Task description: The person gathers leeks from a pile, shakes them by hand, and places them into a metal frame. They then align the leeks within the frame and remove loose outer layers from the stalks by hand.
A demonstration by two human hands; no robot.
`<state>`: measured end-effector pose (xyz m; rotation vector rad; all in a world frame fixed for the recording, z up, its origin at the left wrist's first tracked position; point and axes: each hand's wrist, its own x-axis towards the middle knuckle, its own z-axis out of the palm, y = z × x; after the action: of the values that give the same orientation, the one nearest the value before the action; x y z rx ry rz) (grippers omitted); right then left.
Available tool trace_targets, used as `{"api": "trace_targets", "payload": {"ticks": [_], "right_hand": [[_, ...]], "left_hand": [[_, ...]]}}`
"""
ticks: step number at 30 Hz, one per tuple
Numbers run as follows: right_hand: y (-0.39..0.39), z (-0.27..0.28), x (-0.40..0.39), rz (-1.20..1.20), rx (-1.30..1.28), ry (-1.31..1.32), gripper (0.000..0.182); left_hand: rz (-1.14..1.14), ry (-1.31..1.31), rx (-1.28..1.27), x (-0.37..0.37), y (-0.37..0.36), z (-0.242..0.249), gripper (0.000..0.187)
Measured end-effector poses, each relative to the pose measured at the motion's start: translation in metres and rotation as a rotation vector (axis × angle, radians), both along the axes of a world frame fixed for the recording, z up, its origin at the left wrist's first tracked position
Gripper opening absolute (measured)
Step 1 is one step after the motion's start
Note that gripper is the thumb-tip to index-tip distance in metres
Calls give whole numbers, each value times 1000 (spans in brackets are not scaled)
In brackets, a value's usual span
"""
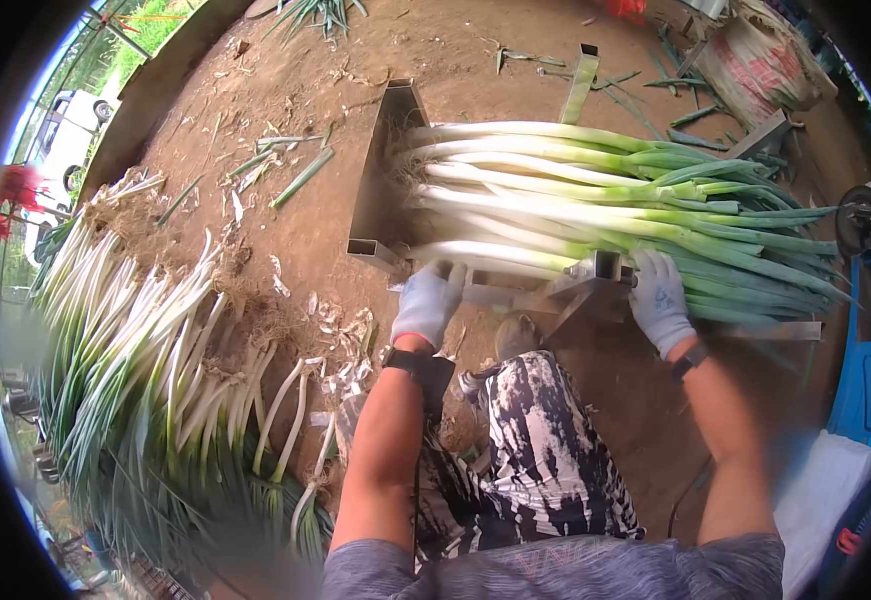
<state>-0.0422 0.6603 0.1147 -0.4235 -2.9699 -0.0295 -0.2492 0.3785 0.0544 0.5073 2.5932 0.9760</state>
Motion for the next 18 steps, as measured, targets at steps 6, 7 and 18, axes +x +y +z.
{"api": "trace_targets", "payload": {"ticks": [6, 7, 18], "right_hand": [[10, 60, -23, 116, -117, -228, 47], [7, 81, -30, 122, -164, -305, 45], [27, 79, -45, 240, -46, -587, 35]], "left_hand": [[-187, 592, -77, 3, 3, 31, 45], [-212, 607, -119, 1, 5, 23, 46], [-348, 425, -335, -11, 7, 5, 34]]}}
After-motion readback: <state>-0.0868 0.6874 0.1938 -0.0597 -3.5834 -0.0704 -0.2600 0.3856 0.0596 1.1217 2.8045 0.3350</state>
